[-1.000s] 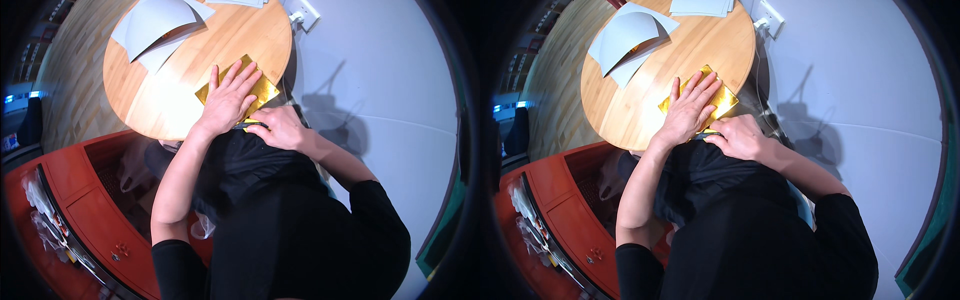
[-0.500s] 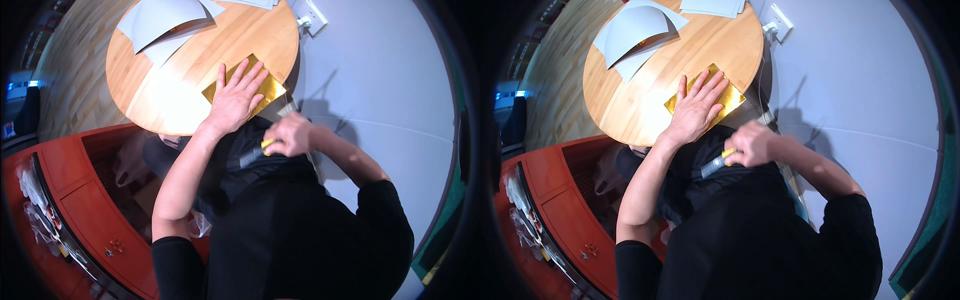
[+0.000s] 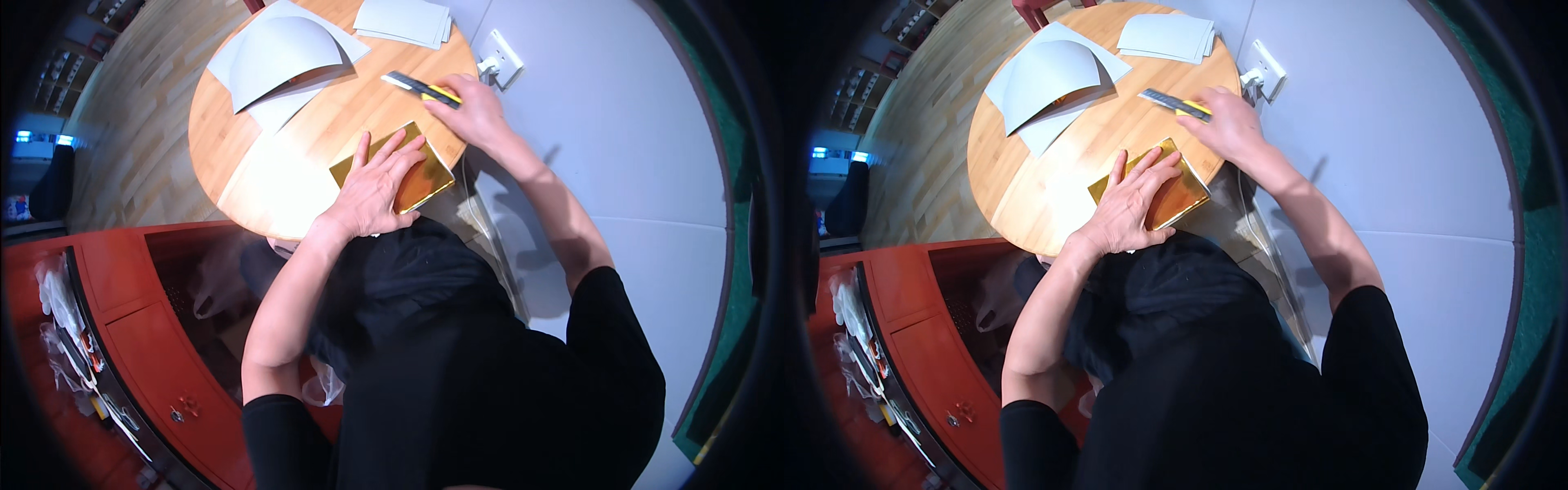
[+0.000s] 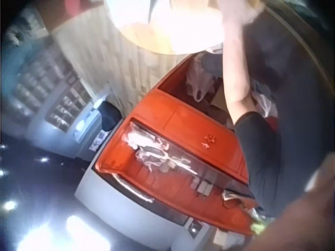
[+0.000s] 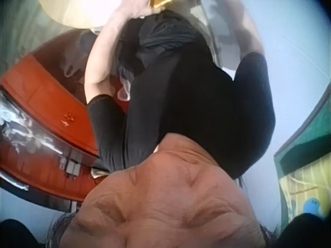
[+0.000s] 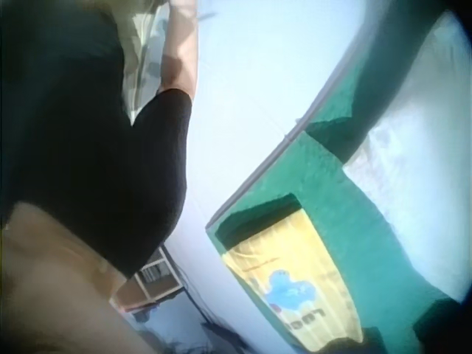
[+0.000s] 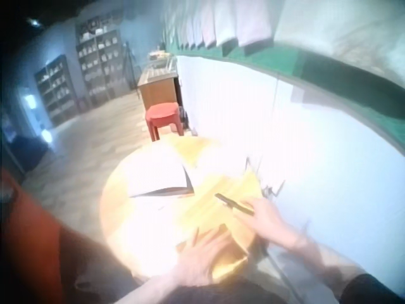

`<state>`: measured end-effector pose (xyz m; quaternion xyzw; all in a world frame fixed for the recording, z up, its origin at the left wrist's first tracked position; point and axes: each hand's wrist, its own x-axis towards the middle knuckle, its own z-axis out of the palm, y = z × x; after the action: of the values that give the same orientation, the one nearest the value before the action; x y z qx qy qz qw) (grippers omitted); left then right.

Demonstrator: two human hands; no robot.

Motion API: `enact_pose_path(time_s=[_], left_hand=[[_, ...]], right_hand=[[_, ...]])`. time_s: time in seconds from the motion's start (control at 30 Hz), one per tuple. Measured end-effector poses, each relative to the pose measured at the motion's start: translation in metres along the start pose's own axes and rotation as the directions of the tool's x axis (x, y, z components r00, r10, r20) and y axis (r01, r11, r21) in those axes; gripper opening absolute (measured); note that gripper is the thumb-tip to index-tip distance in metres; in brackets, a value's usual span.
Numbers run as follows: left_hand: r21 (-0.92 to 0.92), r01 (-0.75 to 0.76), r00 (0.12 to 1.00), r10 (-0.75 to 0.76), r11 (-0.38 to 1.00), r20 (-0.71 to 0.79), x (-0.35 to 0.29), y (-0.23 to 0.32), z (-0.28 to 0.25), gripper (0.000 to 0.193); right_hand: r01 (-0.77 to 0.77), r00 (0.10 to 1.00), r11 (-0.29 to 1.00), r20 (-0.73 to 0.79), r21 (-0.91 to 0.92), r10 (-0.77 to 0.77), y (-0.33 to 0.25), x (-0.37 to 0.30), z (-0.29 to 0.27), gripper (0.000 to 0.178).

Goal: The person cuts a sheet of gold-colored material using a utility knife on a round wooden table. They then fold a white sheet of paper and place it on the table. The person repeats the process of cutting the gold material and folding the white paper multiple times.

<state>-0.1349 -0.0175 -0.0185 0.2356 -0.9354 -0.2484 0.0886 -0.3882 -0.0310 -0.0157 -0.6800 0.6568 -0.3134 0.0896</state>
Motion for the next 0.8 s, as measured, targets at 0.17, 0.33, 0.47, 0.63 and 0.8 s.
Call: enact_pose_path(time_s=[0.17,0.33,0.47,0.63,0.8], left_hand=[[-0.105,0.024,1.000,-0.022,0.994,0.014,0.003,0.001,-0.006,0.084],[-0.139,0.063,0.997,-0.056,0.988,0.059,0.001,0.003,-0.014,0.081],[-0.164,0.059,0.997,-0.049,0.985,0.062,0.002,0.003,-0.014,0.076],[-0.173,0.058,0.998,-0.051,0.983,0.044,0.003,0.002,-0.013,0.071],[-0.148,0.052,0.998,-0.047,0.988,0.042,0.004,0.002,-0.011,0.076]], right_hand=[[0.227,0.963,0.953,-0.101,-0.199,-0.250,0.008,0.013,0.022,0.030],[0.145,0.957,0.988,-0.246,-0.049,-0.153,-0.003,-0.025,0.001,0.021],[-0.445,0.883,0.695,0.146,0.564,0.446,-0.004,-0.093,-0.012,0.018],[-0.669,0.733,0.450,0.424,0.592,0.532,-0.030,-0.128,-0.024,0.023],[-0.762,0.586,0.072,0.638,0.644,0.500,-0.037,-0.123,-0.018,0.028]])
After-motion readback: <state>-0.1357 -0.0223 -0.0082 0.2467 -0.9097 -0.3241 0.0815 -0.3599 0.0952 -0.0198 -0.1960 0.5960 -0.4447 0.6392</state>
